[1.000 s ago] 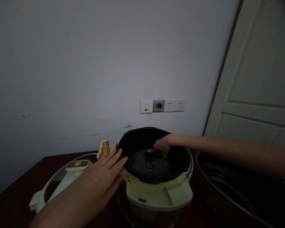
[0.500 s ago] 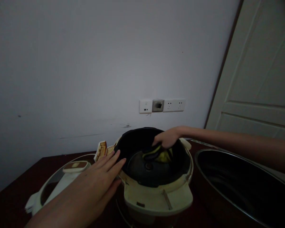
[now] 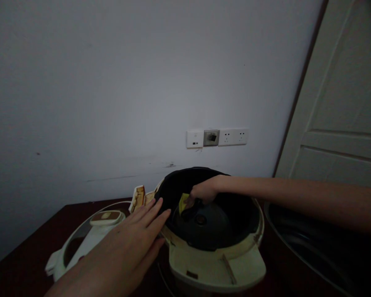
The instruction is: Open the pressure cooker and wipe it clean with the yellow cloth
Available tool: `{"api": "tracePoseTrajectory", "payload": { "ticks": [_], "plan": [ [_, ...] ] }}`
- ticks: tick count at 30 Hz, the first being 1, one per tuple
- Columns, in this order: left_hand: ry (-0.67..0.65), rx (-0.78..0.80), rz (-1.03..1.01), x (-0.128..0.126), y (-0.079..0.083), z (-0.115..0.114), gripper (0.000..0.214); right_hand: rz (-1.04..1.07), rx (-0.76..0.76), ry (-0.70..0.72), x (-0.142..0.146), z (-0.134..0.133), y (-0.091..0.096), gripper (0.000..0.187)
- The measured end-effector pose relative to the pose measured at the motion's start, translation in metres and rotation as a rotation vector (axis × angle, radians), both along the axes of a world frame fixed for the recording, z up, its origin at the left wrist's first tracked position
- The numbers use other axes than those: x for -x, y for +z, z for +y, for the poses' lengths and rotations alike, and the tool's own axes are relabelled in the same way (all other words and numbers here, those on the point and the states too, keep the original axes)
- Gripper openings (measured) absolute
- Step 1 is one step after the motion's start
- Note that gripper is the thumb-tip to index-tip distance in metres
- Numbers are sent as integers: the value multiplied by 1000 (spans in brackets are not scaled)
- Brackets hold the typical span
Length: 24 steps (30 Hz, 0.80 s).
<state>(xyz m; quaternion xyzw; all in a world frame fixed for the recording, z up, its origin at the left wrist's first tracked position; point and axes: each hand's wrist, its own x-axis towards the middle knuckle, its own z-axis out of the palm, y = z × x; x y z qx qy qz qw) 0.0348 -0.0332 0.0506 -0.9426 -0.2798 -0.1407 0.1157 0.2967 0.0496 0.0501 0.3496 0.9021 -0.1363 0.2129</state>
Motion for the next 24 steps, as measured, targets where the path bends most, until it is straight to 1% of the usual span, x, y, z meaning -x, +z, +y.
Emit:
{"api": "tracePoseTrajectory", "payload": {
  "ticks": [2, 5, 8, 10, 13, 15, 18, 20, 21, 24],
  "plan": [
    [10, 8, 22, -1, 2, -1, 43, -17, 0, -110, -14, -1, 5, 61],
    [18, 7, 27, -1, 3, -1, 43, -28, 8, -266, -28, -9, 8, 50],
    [1, 9, 10, 0, 0, -1, 44, -132, 2, -308, -33, -21, 6, 41],
    [-1, 3, -2, 1, -2, 0, 44, -222, 8, -297, -32, -26, 7, 38],
    [2, -7, -2, 1, -4, 1, 43, -229, 87, -251, -31, -27, 15, 45],
    [-4, -10, 3, 1, -4, 2, 43, -154, 94, -216, -29, -22, 23, 51],
    [-10, -16, -9, 2, -6, 3, 43, 57, -44, -146, -23, -10, 30, 55],
    [-7, -21, -24, 2, -9, 4, 43, 188, -123, -89, -18, -1, 26, 56],
    [-5, -27, -29, 2, -10, 4, 43, 214, -145, -63, -15, 3, 22, 56],
    [6, -45, -26, 3, -13, 5, 44, 138, -192, -24, -10, 11, 7, 56]
  ]
}}
